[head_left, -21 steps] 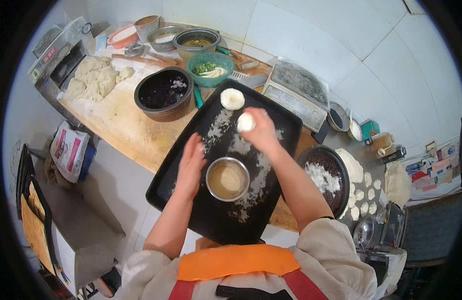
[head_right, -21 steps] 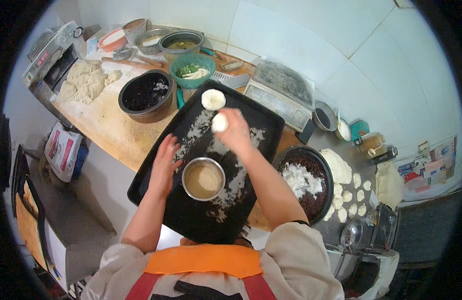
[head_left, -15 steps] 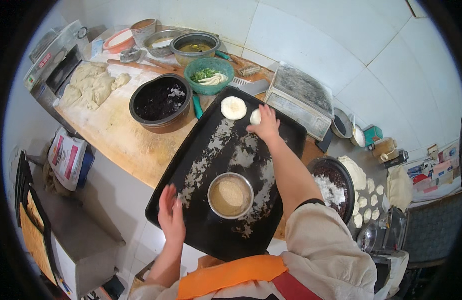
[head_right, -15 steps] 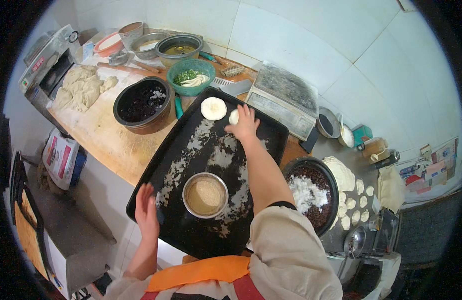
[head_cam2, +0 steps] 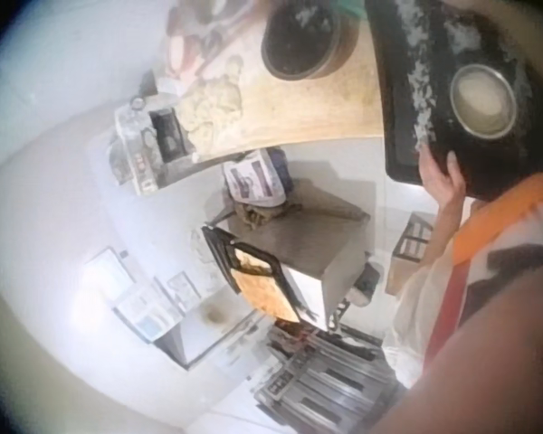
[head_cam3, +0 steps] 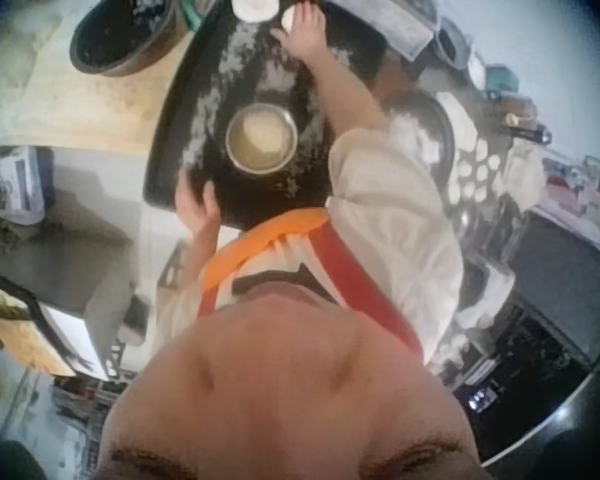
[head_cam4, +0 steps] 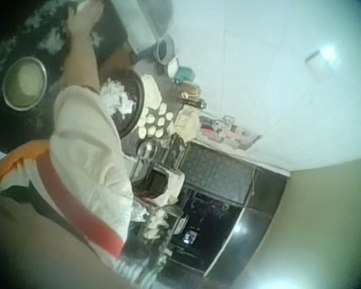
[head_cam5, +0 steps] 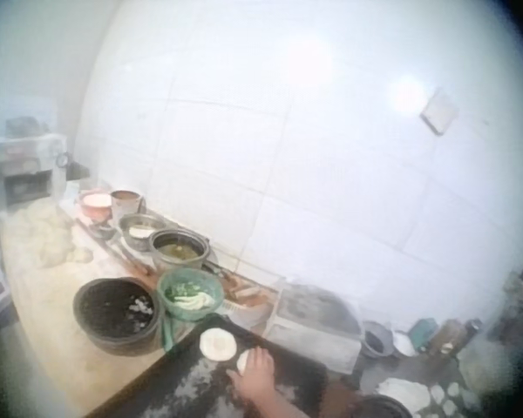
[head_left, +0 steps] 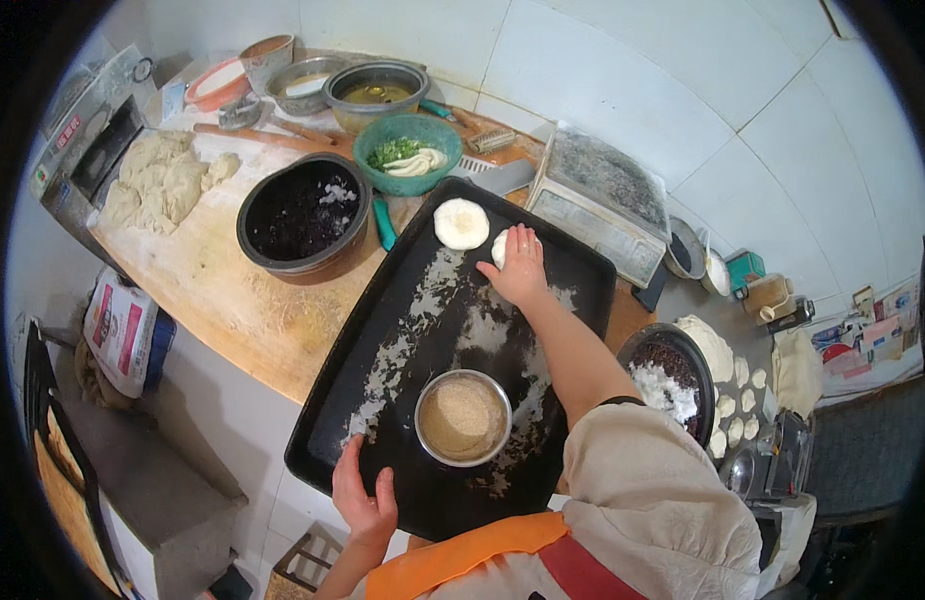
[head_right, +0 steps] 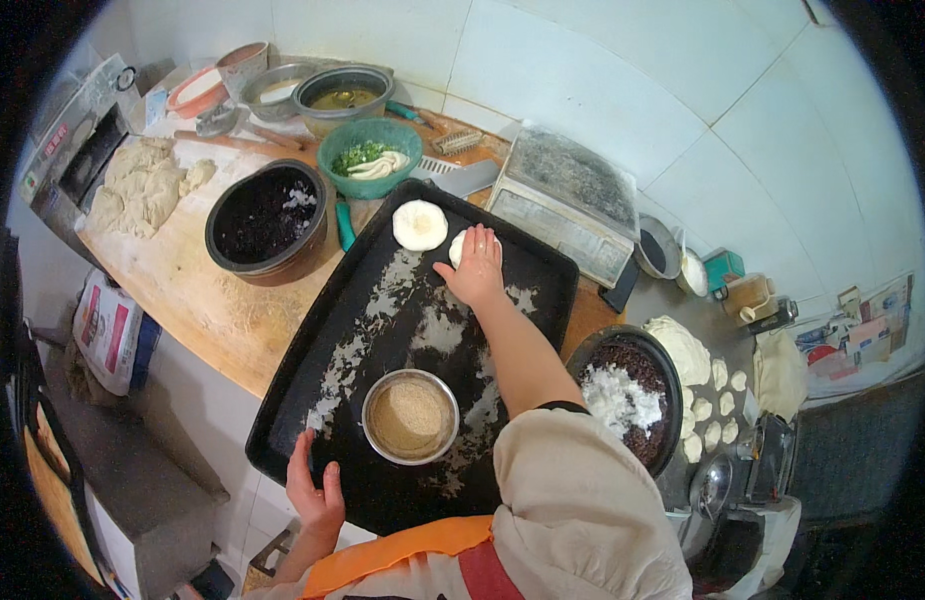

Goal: The person flattens dough by hand and uses a spoon to place red bean filling in the center. The person then pinches the dough to seal it and places the finished pastries onto a baking tray.

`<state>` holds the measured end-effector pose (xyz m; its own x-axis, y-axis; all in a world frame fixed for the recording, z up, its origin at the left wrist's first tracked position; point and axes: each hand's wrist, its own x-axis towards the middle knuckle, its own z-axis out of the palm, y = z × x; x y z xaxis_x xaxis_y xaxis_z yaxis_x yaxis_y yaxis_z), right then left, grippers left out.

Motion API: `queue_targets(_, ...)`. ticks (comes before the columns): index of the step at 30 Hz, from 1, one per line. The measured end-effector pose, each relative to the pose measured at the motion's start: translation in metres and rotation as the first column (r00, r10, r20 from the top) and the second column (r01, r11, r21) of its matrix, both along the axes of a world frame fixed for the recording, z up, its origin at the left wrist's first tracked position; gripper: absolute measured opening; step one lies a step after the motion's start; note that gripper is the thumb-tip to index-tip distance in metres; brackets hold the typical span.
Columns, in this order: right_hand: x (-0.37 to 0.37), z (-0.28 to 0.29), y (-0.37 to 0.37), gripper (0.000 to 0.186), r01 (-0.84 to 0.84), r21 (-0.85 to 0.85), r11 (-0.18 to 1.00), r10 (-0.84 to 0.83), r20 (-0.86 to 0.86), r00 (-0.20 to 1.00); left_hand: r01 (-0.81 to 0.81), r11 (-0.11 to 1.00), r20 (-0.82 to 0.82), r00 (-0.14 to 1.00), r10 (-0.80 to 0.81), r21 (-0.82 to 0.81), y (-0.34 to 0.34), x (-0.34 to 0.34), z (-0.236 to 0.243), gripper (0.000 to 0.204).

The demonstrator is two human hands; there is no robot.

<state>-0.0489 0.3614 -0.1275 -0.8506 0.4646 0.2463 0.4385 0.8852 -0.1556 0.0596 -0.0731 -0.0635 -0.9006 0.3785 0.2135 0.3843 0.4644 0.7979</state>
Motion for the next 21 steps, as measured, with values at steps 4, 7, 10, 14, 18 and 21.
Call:
queue_targets(4,-0.001,0.014,-0.016,0.091,-0.017,0.093,0.996,0.006,0.126,0.992,0.02,1.0,-0.028,0.999,-0.02,0.013,0.001,-0.002,-0.007,0.052)
queue_targets(7,-0.007,-0.003,-0.025,0.093,-0.027,-0.029,0.999,0.03,0.088,0.996,0.007,1.0,-0.007,1.0,-0.006,0.017,-0.004,0.003,0.002,0.049)
queue_targets(10,-0.013,0.014,-0.015,0.096,0.005,-0.087,0.996,0.005,0.112,0.994,-0.016,1.0,-0.034,0.999,0.016,0.013,0.005,-0.001,-0.003,0.05)
queue_targets(14,0.008,0.013,-0.005,0.105,0.07,-0.135,0.988,-0.044,0.186,0.982,0.01,1.0,-0.065,0.998,-0.01,-0.005,-0.003,0.005,-0.008,0.049)
queue_targets(18,0.011,0.116,0.049,0.103,-0.054,-0.635,0.77,-0.034,-0.125,0.992,0.018,0.999,-0.043,0.999,-0.016,0.048,0.005,0.003,-0.009,0.047)
queue_targets(21,0.11,0.199,0.054,0.086,-0.132,-0.628,0.767,-0.072,-0.288,0.955,-0.012,0.993,0.039,0.999,0.007,0.117,0.004,0.014,-0.009,0.045)
